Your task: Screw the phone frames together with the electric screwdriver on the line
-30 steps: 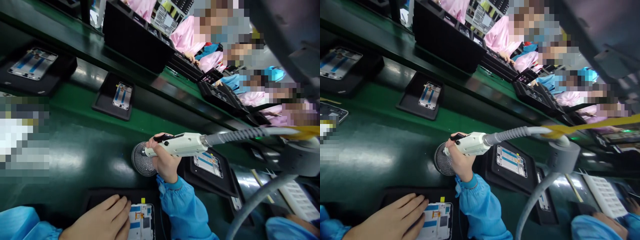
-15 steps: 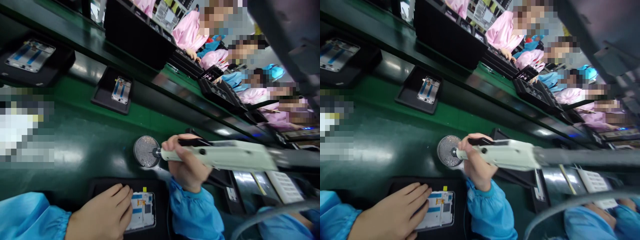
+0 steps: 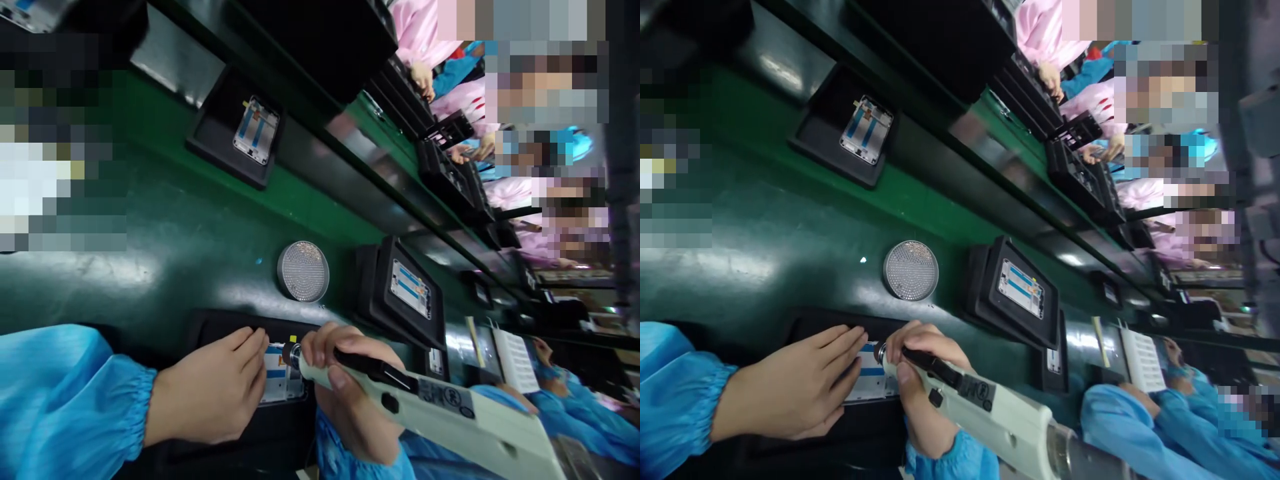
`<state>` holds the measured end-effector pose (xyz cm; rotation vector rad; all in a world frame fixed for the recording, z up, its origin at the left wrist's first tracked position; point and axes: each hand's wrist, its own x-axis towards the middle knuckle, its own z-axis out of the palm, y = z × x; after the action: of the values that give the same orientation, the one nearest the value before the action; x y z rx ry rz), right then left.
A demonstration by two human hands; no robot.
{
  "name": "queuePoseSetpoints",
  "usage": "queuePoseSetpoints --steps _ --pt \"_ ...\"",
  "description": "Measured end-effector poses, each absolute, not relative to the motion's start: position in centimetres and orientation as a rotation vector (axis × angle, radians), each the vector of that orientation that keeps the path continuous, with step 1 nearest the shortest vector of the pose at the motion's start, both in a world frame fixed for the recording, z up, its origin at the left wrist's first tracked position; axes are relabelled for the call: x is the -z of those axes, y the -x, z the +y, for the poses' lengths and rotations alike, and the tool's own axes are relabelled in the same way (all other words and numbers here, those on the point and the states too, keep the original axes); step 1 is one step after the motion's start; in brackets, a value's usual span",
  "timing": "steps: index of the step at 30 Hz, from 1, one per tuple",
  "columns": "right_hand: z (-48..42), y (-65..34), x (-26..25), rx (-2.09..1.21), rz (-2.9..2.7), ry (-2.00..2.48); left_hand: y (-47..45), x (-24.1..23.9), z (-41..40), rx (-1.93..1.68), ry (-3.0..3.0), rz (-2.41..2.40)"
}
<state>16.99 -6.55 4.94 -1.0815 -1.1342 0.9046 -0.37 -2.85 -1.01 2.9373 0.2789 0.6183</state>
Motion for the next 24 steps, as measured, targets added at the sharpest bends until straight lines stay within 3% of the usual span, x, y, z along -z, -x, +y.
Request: queuePoseSetpoints --steps 24 --pt "-6.66 -16.58 -4.78 -0.877 -1.225 1.180 0.08 0.69 -2.91 -0.571 -2.936 0.297"
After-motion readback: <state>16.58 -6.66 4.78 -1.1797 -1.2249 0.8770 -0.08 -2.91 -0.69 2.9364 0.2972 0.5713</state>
